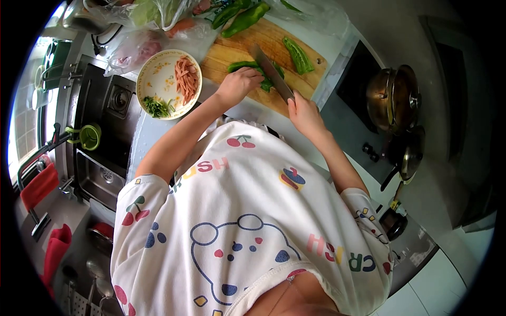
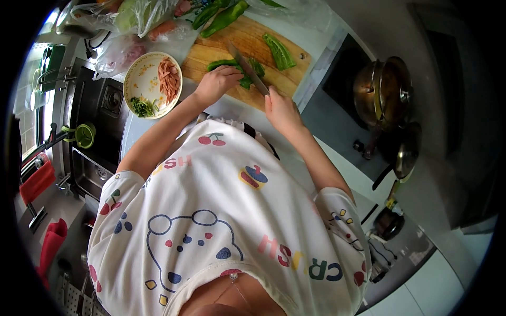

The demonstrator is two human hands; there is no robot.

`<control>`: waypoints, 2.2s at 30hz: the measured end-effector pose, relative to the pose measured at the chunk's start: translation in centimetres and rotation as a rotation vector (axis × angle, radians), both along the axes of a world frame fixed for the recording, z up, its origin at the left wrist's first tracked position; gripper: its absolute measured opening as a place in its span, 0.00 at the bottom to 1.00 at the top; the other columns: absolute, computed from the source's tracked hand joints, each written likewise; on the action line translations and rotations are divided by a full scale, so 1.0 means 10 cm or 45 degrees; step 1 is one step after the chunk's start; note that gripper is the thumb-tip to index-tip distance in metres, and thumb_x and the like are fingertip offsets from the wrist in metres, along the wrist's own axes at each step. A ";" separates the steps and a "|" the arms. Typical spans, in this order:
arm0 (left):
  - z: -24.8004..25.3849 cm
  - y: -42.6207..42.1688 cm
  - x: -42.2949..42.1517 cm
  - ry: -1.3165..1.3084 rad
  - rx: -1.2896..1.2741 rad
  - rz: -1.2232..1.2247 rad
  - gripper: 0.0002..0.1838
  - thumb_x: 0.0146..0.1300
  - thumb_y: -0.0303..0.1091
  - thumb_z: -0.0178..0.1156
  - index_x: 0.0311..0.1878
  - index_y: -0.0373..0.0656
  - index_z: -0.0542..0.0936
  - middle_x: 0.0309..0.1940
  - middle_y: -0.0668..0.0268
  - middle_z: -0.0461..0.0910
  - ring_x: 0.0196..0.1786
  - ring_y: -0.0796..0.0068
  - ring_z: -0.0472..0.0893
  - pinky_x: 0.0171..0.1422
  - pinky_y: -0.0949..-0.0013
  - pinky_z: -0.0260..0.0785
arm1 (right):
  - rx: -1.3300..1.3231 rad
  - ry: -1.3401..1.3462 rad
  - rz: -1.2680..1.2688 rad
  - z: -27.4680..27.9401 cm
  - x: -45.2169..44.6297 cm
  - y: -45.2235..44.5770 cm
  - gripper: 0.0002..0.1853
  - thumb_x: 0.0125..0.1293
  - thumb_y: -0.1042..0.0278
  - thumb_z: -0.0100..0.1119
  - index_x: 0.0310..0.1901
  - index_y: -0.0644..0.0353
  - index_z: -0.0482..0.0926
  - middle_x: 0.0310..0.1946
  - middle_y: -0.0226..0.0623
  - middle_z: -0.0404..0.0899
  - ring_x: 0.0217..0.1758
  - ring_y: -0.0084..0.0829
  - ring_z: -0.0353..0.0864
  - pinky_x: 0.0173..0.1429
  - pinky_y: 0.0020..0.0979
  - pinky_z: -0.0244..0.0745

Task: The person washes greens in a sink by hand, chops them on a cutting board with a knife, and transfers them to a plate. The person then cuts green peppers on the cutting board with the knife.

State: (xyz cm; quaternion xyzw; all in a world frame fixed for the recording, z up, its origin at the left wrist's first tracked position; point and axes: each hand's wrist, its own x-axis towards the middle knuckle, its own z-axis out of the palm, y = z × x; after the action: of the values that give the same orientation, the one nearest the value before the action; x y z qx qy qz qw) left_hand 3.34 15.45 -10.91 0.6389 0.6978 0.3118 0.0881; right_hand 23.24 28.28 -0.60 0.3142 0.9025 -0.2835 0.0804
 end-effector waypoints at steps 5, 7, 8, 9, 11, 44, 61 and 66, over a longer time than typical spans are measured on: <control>-0.01 0.00 -0.02 -0.013 -0.006 -0.009 0.14 0.58 0.31 0.62 0.48 0.45 0.86 0.50 0.68 0.83 0.55 0.65 0.81 0.55 0.65 0.77 | -0.050 -0.018 0.014 0.01 -0.02 0.02 0.18 0.74 0.64 0.51 0.57 0.70 0.74 0.30 0.62 0.81 0.36 0.63 0.82 0.40 0.54 0.76; 0.04 0.01 -0.01 -0.038 -0.056 0.002 0.14 0.58 0.30 0.61 0.48 0.45 0.86 0.50 0.68 0.83 0.56 0.65 0.81 0.55 0.66 0.77 | -0.049 -0.025 0.016 -0.02 -0.05 0.03 0.18 0.74 0.64 0.51 0.57 0.70 0.74 0.31 0.63 0.81 0.37 0.63 0.82 0.41 0.54 0.76; 0.06 0.02 -0.01 -0.050 -0.078 0.010 0.14 0.58 0.30 0.61 0.48 0.45 0.86 0.50 0.68 0.84 0.56 0.65 0.81 0.56 0.66 0.77 | -0.049 -0.029 0.012 -0.04 -0.06 0.04 0.18 0.74 0.64 0.51 0.57 0.70 0.73 0.31 0.63 0.81 0.37 0.63 0.82 0.41 0.55 0.76; 0.06 0.02 -0.02 -0.045 -0.074 0.000 0.14 0.58 0.30 0.61 0.47 0.45 0.86 0.50 0.68 0.84 0.56 0.65 0.81 0.56 0.66 0.77 | -0.051 -0.034 0.008 -0.07 -0.07 0.03 0.18 0.74 0.64 0.51 0.57 0.70 0.73 0.32 0.63 0.81 0.37 0.64 0.82 0.41 0.55 0.76; 0.05 0.02 -0.03 -0.034 -0.067 -0.017 0.14 0.58 0.30 0.60 0.47 0.45 0.86 0.50 0.68 0.84 0.56 0.65 0.81 0.56 0.66 0.77 | -0.057 -0.044 0.007 -0.10 -0.10 0.04 0.18 0.74 0.64 0.51 0.57 0.70 0.73 0.32 0.64 0.81 0.37 0.64 0.81 0.41 0.55 0.76; -0.02 0.04 0.09 0.185 -0.001 -0.033 0.21 0.57 0.26 0.58 0.56 0.44 0.83 0.57 0.64 0.82 0.61 0.61 0.80 0.62 0.65 0.75 | 0.106 0.210 0.004 -0.05 -0.04 0.11 0.13 0.77 0.62 0.49 0.50 0.65 0.74 0.28 0.58 0.81 0.34 0.61 0.80 0.37 0.54 0.73; 0.04 0.10 0.03 0.020 -0.085 -0.062 0.19 0.57 0.24 0.56 0.52 0.44 0.84 0.53 0.66 0.82 0.55 0.62 0.81 0.56 0.64 0.77 | -0.001 -0.013 0.099 0.08 -0.04 0.25 0.16 0.75 0.62 0.51 0.53 0.67 0.74 0.25 0.60 0.80 0.31 0.63 0.81 0.35 0.56 0.75; 0.06 0.10 0.01 -0.011 -0.110 -0.074 0.19 0.57 0.23 0.56 0.52 0.44 0.84 0.53 0.66 0.82 0.55 0.62 0.81 0.57 0.64 0.77 | -0.026 0.077 0.113 -0.03 -0.07 0.29 0.17 0.75 0.62 0.51 0.56 0.68 0.73 0.25 0.62 0.79 0.31 0.64 0.81 0.35 0.56 0.76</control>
State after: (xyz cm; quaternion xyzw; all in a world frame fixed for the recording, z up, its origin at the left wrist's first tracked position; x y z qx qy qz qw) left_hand 3.43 16.49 -10.26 0.6530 0.6914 0.2815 0.1275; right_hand 22.57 31.21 -0.92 0.2645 0.9145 -0.2983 0.0689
